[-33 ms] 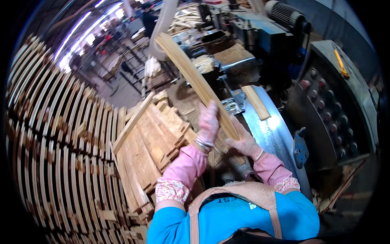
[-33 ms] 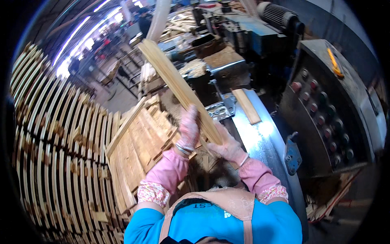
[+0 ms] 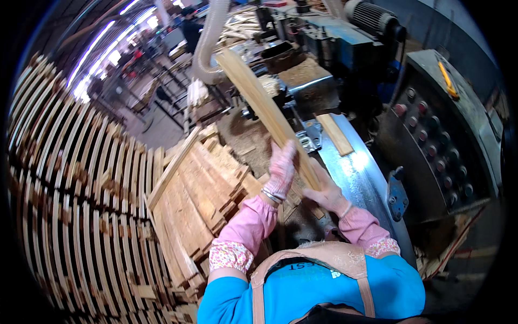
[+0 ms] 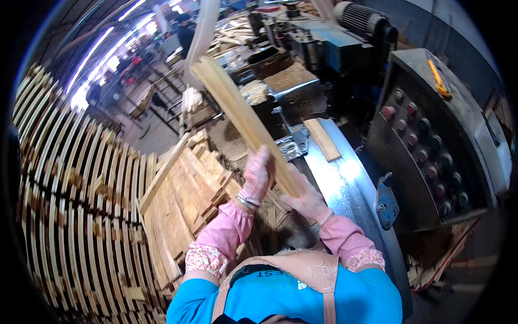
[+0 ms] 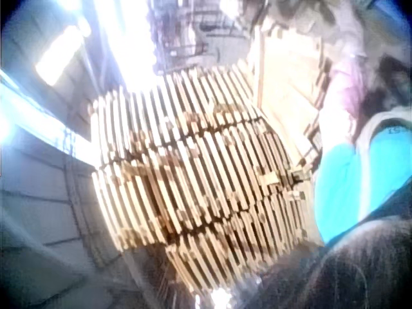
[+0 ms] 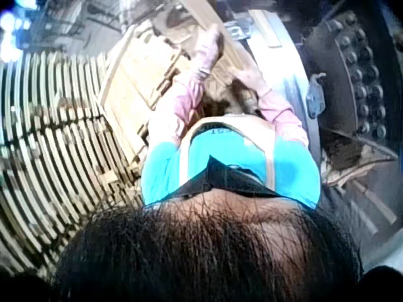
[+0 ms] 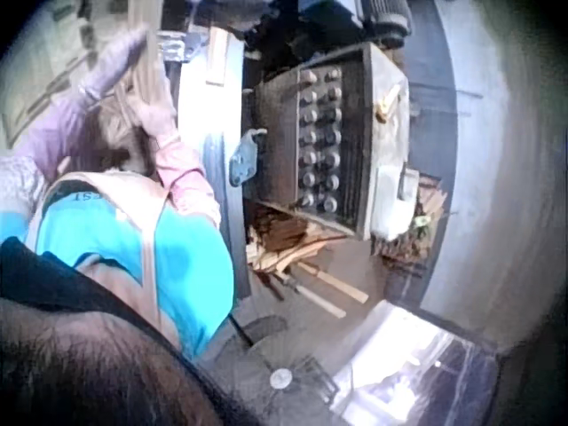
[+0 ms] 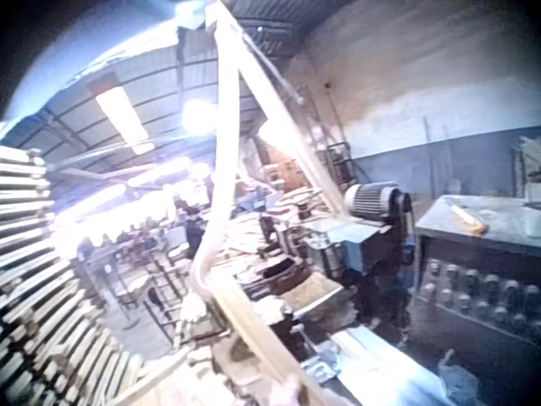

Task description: The person picks up wooden planks from a large stack and feeds them one by one into a woodworking machine. The planks are processed by the machine and then placed onto a growing pile of finished pieces.

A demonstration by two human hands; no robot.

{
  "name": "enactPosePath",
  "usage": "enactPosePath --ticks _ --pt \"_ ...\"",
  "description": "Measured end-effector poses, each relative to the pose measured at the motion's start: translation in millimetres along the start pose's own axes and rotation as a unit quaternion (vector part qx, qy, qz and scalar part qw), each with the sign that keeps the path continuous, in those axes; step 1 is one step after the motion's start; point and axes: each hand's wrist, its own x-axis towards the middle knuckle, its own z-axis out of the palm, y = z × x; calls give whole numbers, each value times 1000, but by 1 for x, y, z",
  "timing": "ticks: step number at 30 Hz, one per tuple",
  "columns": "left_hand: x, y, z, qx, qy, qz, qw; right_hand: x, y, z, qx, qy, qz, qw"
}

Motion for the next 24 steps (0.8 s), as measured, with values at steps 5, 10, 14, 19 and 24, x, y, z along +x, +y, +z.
enactPosePath --ticks 5,10,14,19,24 --pt "-31 -19 -19 209 -216 -166 939 -197 70 -63 -315 173 147 922" --pt "-39 4 -67 173 -132 -223 950 -290 29 -108 -447 137 274 840" --pt "-36 33 -80 177 -115 -227 951 -232 77 -94 -504 304 70 806" --pt "-2 63 -104 205 -103 -166 959 -84 172 -97 -484 295 100 818" --pt "85 100 -205 485 -25 -36 873 -32 175 -103 -450 269 -101 845"
